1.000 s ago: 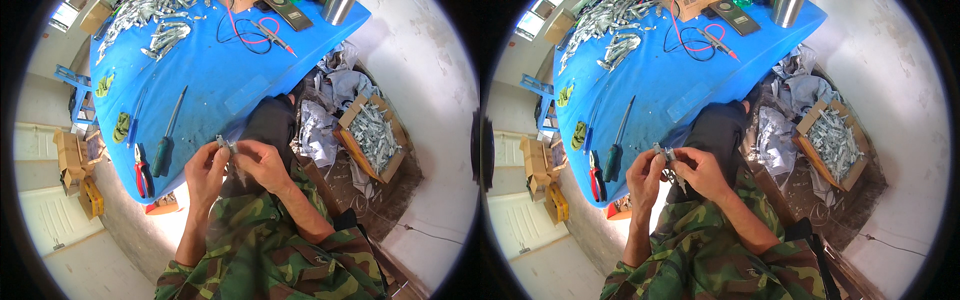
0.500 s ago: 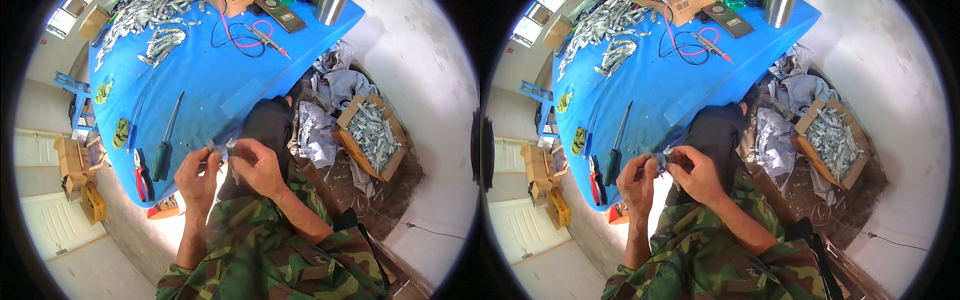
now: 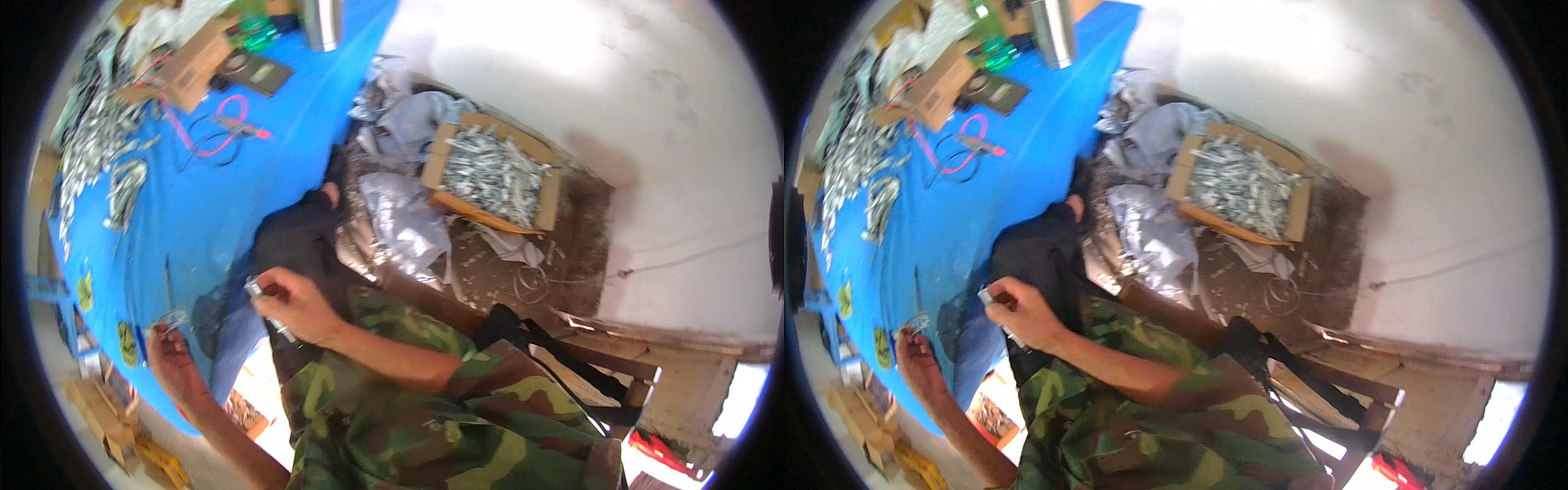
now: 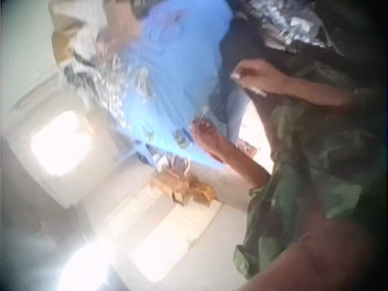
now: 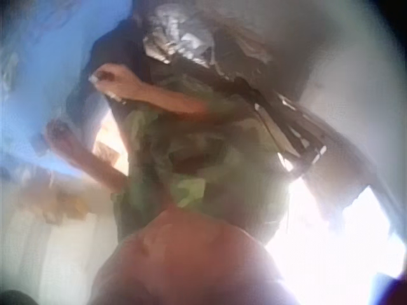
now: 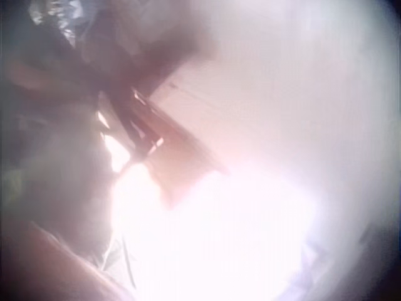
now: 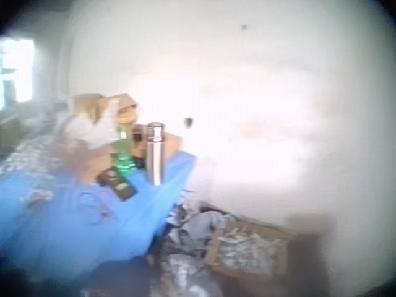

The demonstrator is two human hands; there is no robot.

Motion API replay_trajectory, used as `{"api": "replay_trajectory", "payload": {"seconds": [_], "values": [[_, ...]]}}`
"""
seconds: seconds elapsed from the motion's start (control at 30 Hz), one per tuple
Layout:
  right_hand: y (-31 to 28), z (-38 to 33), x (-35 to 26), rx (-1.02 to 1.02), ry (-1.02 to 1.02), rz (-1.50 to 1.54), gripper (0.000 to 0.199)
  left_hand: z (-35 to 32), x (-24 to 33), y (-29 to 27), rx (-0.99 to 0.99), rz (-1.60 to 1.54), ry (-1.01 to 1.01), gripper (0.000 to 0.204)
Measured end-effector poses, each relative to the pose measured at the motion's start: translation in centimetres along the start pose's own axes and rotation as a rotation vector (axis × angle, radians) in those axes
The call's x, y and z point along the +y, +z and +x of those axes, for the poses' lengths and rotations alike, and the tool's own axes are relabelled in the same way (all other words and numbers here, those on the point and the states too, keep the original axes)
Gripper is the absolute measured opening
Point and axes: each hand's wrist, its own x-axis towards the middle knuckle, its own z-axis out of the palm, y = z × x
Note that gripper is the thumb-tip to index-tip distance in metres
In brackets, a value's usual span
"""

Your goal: The person uses pliers and a screwdriver to assemble a small electrical connector component while working at a table covered with various metal parts.

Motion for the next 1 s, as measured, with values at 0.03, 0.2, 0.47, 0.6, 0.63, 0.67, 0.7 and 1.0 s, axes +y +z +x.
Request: {"api": "replay_trajectory", "payload": {"seconds": [0.03,0.2,0.47,0.6,0.63,0.67,0.7,1.0], "values": [[-0.4,0.4,-0.2,-0.004,-0.012,-0.031,0.018,1.0,-0.5,0.6,0.030,-0.005,0.011,0.018],[0.0,0.1,-1.5,0.047,0.152,0.149,0.013,-0.9,-1.7,18.0,-0.214,0.236,0.128,0.036],[-2.2,1.5,3.1,0.062,-0.261,-0.152,0.028,-7.7,-7.0,30.4,-0.698,0.509,0.110,0.043],[-1.6,0.2,-1.3,0.035,0.021,0.080,0.029,-6.3,-4.8,25.7,-0.448,0.612,0.137,0.036],[-1.7,0.3,-1.6,0.033,0.101,0.160,0.028,-5.6,-4.5,24.0,-0.398,0.638,0.125,0.035],[-1.8,0.6,-0.8,0.052,0.096,0.157,0.026,-5.4,-4.3,22.9,-0.336,0.645,0.131,0.034],[-2.0,0.7,-0.3,0.030,0.109,0.212,0.027,-5.4,-4.0,21.5,-0.265,0.649,0.137,0.032],[-1.2,-0.3,-0.7,0.012,0.179,0.225,0.028,-6.8,-3.8,13.7,-0.047,0.617,0.095,0.016]]}}
